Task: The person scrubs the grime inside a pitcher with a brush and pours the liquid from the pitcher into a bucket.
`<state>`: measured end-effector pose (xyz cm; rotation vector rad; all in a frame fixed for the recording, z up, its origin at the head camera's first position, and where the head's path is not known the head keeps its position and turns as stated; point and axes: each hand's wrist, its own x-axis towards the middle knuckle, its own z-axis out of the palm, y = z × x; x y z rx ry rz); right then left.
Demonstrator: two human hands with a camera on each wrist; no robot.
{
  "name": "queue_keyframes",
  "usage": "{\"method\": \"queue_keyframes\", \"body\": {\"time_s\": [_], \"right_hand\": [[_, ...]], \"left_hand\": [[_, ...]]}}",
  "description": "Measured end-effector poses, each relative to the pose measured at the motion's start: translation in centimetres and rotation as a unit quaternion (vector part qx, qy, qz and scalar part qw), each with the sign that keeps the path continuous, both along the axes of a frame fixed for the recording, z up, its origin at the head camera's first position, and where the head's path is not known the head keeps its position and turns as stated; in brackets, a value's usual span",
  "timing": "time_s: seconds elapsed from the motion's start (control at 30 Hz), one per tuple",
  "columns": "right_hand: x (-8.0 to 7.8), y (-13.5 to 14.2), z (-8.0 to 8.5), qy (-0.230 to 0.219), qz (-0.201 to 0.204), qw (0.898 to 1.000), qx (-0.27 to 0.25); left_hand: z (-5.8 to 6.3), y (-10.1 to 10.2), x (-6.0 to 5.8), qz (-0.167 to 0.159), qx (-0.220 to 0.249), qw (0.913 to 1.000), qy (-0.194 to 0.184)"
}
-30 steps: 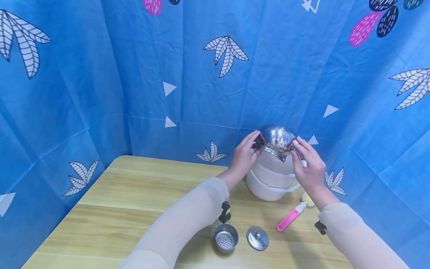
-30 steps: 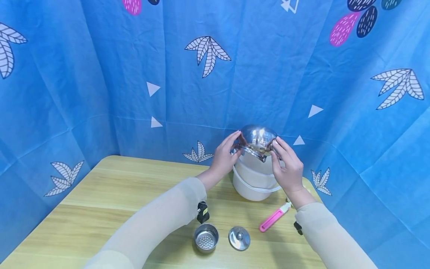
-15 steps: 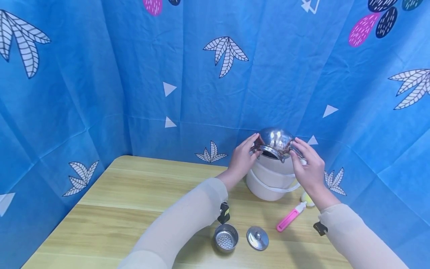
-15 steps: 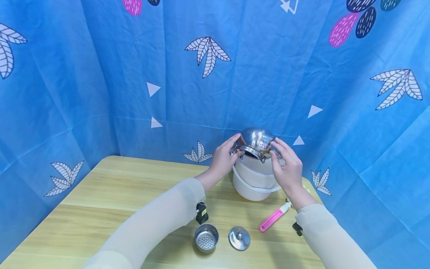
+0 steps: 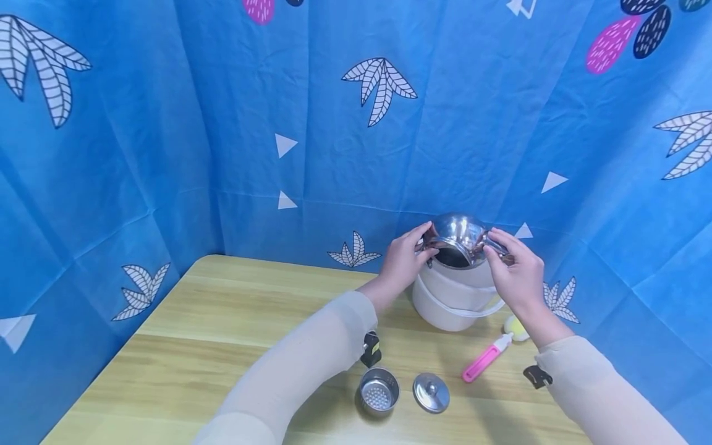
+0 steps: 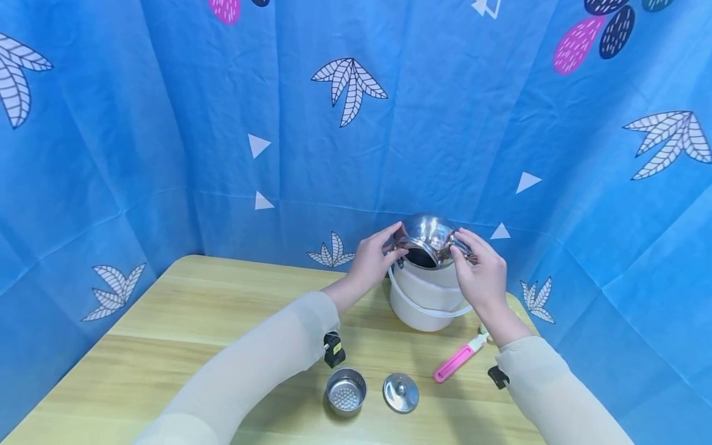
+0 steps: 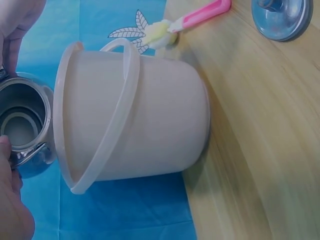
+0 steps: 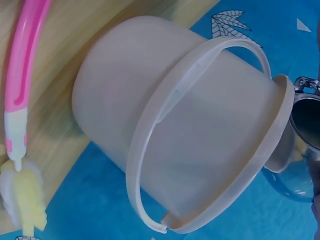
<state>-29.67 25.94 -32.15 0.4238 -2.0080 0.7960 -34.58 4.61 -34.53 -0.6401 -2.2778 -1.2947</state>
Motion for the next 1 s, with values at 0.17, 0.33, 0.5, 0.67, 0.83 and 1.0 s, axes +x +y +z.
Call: {"method": "queue_keyframes", "body": {"time_s": [0.17, 0.33, 0.5, 0.67, 0.83, 1.0], "right_hand": [[0.1, -0.2, 0.3, -0.033, -0.002, 0.999, -0.006], [0.4, -0.5, 0.7, -0.043, -0.003, 0.999, -0.008], [0.8, -0.8, 1.0, -0.053, -0.006, 0.999, -0.011], [1.2, -1.0, 1.3, -0.070, -0.018, 0.997, -0.022], [1.7, -1.4, 1.6, -0.091, -0.020, 0.995, -0.034], [2.1, -1.9, 1.6, -0.094, -0.008, 0.995, -0.038]], "left_hand": [[0.1, -0.3, 0.1, -0.008, 0.012, 0.9999, 0.008], [0.0, -0.6, 0.2, -0.008, 0.019, 0.9995, 0.025], [-0.1, -0.8, 0.2, -0.002, 0.013, 0.9991, 0.040], [0.0, -1.3, 0.6, 0.019, 0.000, 0.9980, 0.060], [0.3, -1.8, 1.2, 0.026, 0.002, 0.9976, 0.064], [0.2, -2.2, 1.6, 0.027, 0.008, 0.9974, 0.067]]}}
